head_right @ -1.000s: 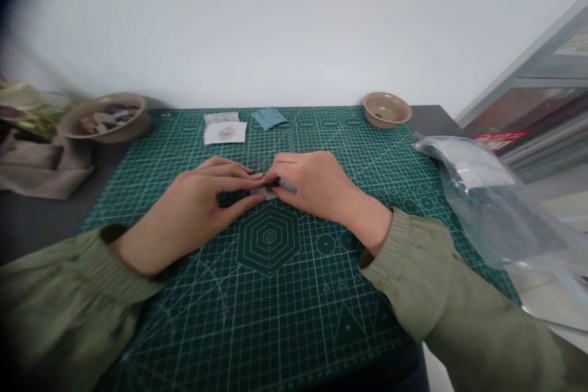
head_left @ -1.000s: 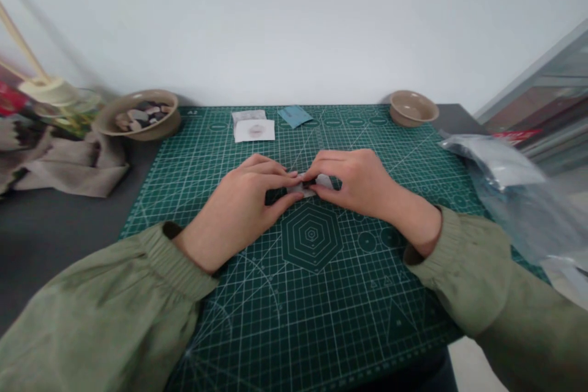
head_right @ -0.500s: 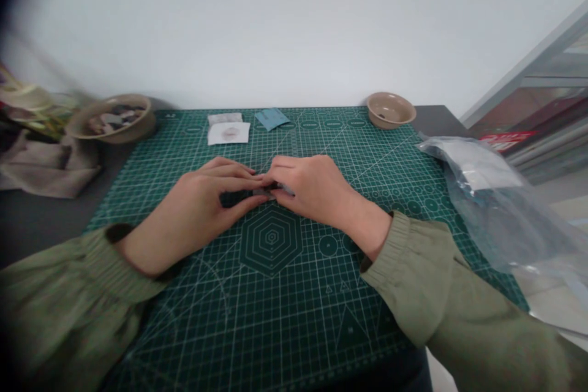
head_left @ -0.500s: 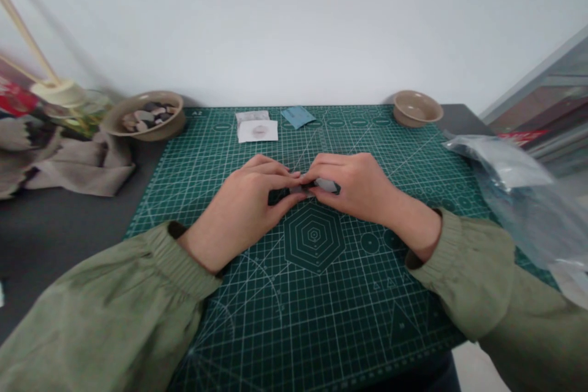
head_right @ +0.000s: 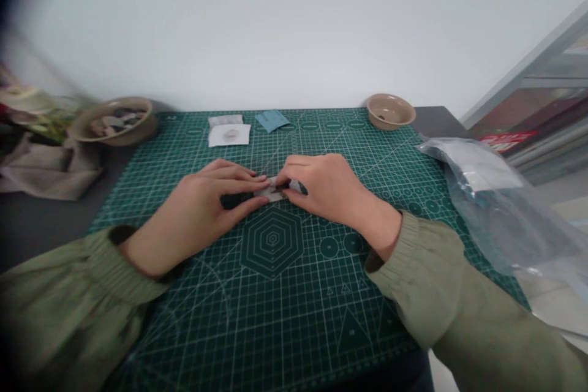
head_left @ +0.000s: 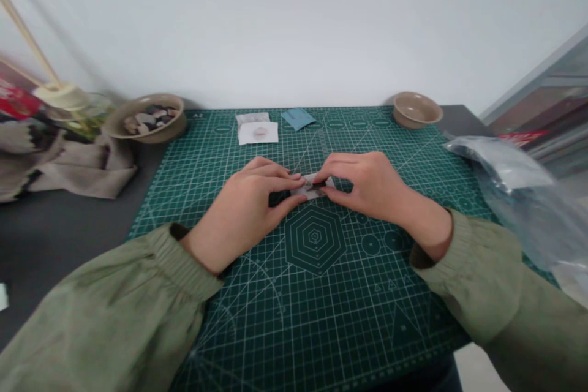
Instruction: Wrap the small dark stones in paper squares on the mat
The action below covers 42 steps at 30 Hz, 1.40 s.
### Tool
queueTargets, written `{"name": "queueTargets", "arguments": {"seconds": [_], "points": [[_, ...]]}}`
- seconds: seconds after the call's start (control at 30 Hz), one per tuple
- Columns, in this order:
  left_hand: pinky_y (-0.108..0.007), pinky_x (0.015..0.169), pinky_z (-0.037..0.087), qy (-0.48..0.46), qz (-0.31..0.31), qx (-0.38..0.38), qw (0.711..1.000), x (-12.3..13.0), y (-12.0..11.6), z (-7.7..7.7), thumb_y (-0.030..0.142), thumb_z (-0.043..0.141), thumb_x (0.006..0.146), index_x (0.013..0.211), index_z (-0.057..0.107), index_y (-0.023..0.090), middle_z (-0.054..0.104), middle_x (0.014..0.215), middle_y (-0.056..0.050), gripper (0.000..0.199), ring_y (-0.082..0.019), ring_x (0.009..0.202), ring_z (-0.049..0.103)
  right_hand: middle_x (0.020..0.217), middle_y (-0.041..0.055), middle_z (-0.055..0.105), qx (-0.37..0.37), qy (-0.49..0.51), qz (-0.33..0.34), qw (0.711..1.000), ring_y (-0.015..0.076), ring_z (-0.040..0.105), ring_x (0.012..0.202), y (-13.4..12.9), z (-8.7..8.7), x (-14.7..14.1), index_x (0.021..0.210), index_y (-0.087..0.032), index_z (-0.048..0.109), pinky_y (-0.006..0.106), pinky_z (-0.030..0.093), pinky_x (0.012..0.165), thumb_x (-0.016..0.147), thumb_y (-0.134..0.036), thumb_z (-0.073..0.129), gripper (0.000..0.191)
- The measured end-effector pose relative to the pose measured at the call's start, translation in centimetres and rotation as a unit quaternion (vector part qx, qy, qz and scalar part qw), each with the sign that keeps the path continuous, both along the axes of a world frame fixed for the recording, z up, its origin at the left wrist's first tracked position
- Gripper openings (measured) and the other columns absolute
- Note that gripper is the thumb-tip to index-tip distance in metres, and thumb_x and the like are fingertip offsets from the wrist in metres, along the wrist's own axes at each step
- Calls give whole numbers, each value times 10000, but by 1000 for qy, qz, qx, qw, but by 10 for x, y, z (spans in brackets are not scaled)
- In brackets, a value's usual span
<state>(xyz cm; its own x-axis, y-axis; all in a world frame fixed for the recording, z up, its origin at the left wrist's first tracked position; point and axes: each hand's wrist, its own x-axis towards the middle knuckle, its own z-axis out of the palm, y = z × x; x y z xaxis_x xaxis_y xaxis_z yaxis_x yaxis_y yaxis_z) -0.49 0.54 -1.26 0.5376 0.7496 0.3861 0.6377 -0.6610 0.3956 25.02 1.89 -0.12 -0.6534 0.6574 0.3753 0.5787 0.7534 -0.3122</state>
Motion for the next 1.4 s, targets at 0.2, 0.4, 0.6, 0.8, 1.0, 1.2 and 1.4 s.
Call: {"name": "queueTargets", "arguments": {"seconds": [0.2,0.4,0.6,0.8,1.0,1.2,1.4], "points": [[-463,994,594,1,3,2,1000,1,-1,0,490,726,1012,1223,842,268,820,1149,-73,328,-284,1119,695,1150,18,810,19,-17,11,1000,198,762,1009,0,-1,-2,1126,-221,788,305,483,752,1025,-239,668,158],[-468,993,593,8,2,-8,1000,1,0,-1,456,756,996,1234,841,268,815,1151,-75,315,-294,1131,692,1163,23,804,34,-19,7,999,203,767,996,-1,-2,-3,1141,-206,787,314,476,721,1029,-236,663,171],[-449,984,600,-3,0,-8,1000,1,0,0,477,739,1005,1226,841,271,819,1156,-70,319,-286,1130,694,1126,14,808,24,-8,-2,1000,198,772,1002,-1,-2,-1,1129,-208,791,303,493,754,1012,-226,685,159],[-454,987,596,5,1,-3,1000,0,-1,0,489,732,1011,1247,835,257,816,1161,-78,347,-284,1130,690,1145,16,813,20,-11,8,1000,197,771,1013,0,0,0,1111,-219,795,296,498,765,1011,-219,693,143],[-451,989,593,4,4,-1,1000,0,0,-2,450,772,988,1236,841,272,818,1147,-58,312,-279,1117,697,1150,36,811,20,-11,8,1000,211,778,1019,0,-1,-3,1091,-184,797,306,501,753,1016,-208,680,141],[-445,981,595,-4,-1,4,1000,0,1,-3,449,767,992,1223,845,261,820,1135,-59,308,-275,1100,704,1137,18,818,4,8,-6,1000,204,773,1026,2,-4,-2,1114,-211,793,304,526,831,1007,-232,705,140],[-438,976,594,-8,3,10,1000,0,2,-4,460,779,982,1225,844,267,818,1136,-57,318,-270,1093,706,1130,18,816,-2,13,17,1000,205,769,1017,1,-3,-2,1113,-211,795,308,525,835,1005,-235,712,139]]}}
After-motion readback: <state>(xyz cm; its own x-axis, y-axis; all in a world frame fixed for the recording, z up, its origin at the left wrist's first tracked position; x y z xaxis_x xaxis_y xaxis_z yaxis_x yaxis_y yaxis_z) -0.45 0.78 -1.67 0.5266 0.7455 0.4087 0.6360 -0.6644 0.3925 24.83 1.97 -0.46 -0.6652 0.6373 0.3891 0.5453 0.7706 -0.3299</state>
